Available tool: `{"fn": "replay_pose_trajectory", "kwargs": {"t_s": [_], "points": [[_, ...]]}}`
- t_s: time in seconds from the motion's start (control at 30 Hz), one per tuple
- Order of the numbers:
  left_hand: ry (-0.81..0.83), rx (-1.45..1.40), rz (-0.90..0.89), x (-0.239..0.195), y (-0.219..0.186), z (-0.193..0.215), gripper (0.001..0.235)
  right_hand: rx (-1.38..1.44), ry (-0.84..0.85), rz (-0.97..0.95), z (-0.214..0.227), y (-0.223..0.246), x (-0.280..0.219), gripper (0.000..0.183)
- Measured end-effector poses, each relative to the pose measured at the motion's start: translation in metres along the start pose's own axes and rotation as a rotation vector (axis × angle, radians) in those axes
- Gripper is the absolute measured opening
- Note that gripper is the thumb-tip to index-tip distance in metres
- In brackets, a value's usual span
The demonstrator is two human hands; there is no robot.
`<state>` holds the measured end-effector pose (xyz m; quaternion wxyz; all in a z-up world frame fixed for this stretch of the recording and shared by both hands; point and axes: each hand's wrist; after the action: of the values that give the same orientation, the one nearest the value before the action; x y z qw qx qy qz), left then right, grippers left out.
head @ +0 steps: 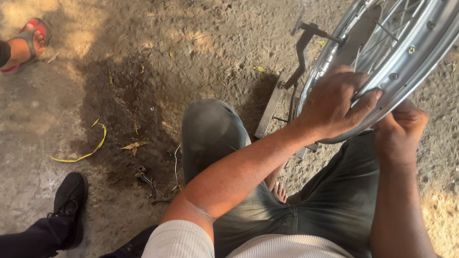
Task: The person sits on the ground and uses a metal tool to adjust the rim of a bicycle wheel mounted on a stand. They repeatedly press the tool against the rim and rotate the wheel to work on different sections.
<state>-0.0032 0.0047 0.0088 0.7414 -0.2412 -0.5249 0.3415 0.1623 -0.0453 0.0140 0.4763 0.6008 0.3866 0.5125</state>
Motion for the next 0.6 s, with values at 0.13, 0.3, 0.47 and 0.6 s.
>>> {"fn": "replay_pose_trajectory", "kwargs": {"t_s": [0.13,0.3,0.47,0.6], "points": [[0.009,0.022,-0.035,-0.004,0.005,-0.006,0.040,0.130,0.015,0.045,0.023,-0.005,0.018,0.016],[0.117,-0.056,0.039,-0.005,0.018,-0.015,0.049,0.331,-0.014,0.099,0.037,-0.022,0.093,0.012],[-0.020,0.014,-0.048,0.001,0.024,-0.026,0.052,-0.574,-0.022,0.464,0.029,-0.011,0.086,0.025],[-0.022,-0.078,0.007,0.000,0.025,-0.038,0.053,-0.254,-0.035,0.177,-0.008,-0.020,0.009,0.046]]}}
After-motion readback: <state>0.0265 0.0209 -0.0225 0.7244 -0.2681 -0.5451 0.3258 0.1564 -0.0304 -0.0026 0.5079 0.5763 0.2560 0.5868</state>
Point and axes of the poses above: each hand's wrist, its own x-axis towards the middle knuckle, its own z-axis out of the back of the hand, y = z × x, and after that the axes turned 1 degree about y, right-handed
